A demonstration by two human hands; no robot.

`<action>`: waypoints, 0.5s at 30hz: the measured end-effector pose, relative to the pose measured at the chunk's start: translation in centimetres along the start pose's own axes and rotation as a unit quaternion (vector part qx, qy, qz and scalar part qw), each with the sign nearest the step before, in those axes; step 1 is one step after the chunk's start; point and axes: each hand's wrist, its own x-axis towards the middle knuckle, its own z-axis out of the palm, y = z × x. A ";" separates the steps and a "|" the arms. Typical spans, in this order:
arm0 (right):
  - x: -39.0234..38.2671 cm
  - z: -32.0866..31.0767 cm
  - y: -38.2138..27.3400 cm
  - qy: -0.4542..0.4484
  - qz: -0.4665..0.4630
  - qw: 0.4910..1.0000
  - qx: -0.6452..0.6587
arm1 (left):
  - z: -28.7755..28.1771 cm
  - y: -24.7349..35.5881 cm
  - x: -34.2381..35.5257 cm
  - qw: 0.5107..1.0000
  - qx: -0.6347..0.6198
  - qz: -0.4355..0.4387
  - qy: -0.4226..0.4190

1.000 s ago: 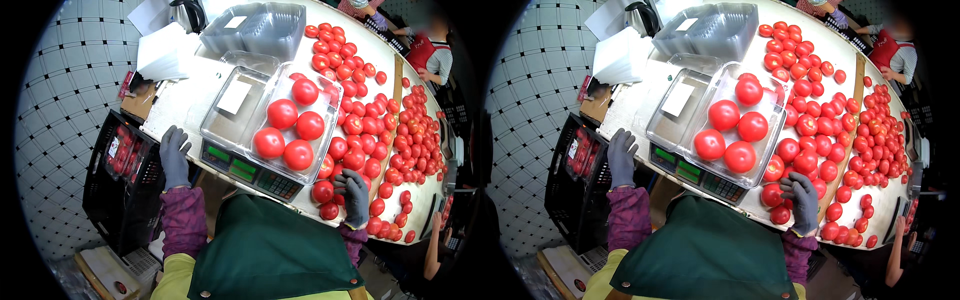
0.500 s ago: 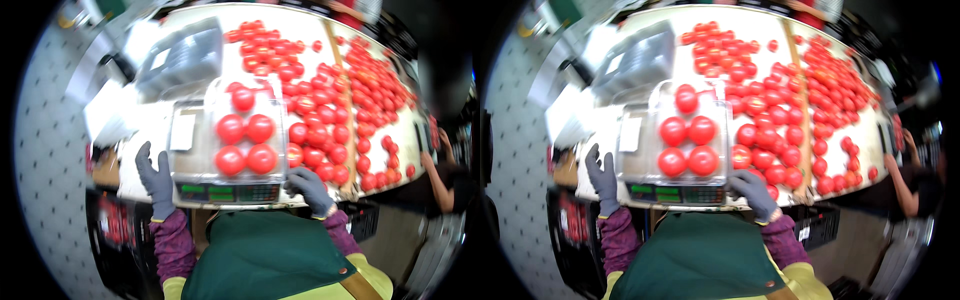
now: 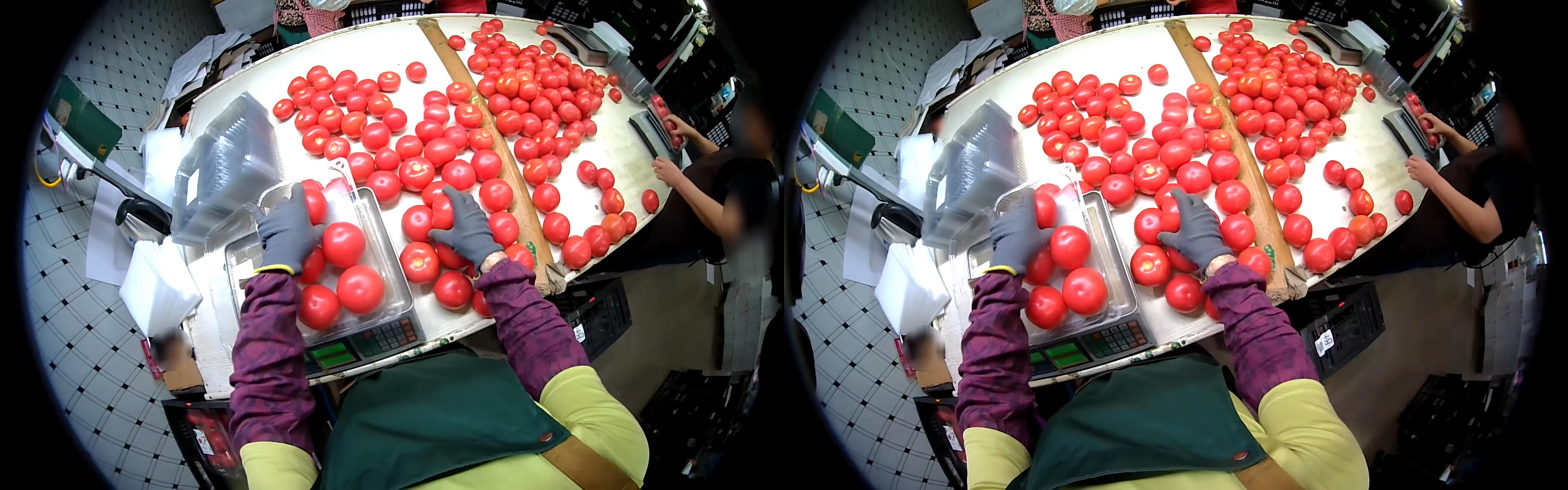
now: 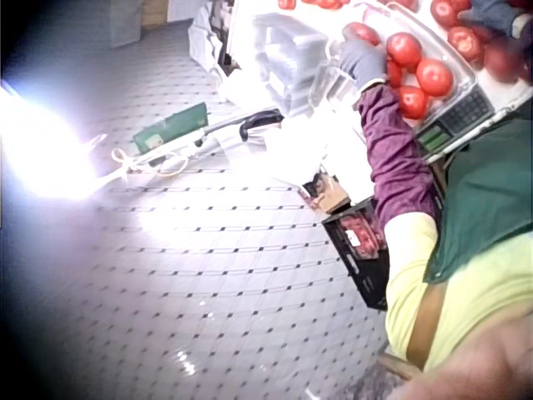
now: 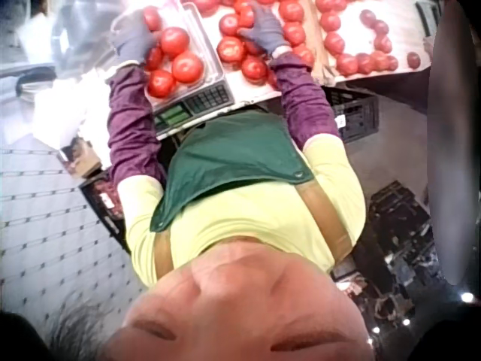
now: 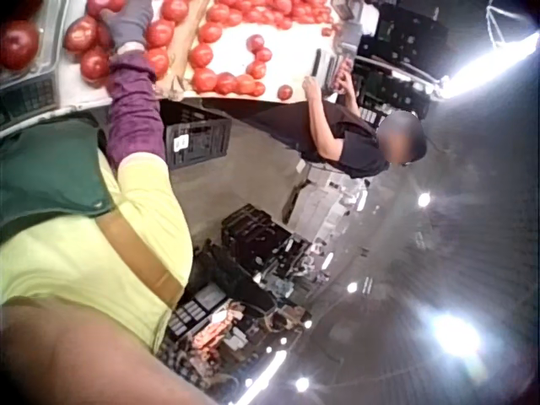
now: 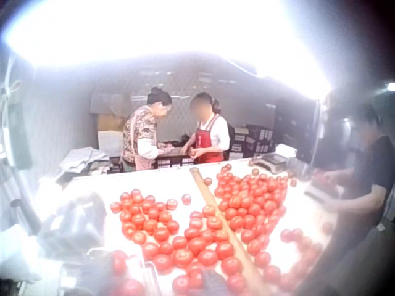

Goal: The person picks red tomatoes from a large pile on a table and places them into clear plastic containers. They weigh the filled containers on a digital scale, then move them into a black crate. The person repeats this process, handling tomatoes one by one or in small groups.

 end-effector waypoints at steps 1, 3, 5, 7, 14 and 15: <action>0.1 -0.7 -1.0 -0.009 0.039 0.990 0.137 | -0.2 -0.1 0.2 1.000 -0.008 -0.003 0.008; 0.1 -2.7 -2.8 -0.037 0.112 0.909 0.400 | -0.7 -0.3 -0.1 0.999 -0.024 -0.016 0.025; 0.3 -4.4 -3.5 -0.073 0.204 0.676 0.704 | -1.6 -0.6 -1.1 0.977 -0.180 -0.024 0.115; 1.3 -5.3 -5.5 -0.118 0.160 0.595 0.779 | -2.5 -1.9 -2.5 0.904 -0.387 -0.046 0.176; 5.8 0.7 -18.5 -0.005 -0.354 0.932 0.073 | -6.8 -4.9 -7.4 0.514 -0.841 -0.024 0.166; 6.6 2.4 -18.2 -0.034 -0.385 0.922 0.013 | -7.1 -4.6 -8.2 0.526 -0.830 -0.030 0.184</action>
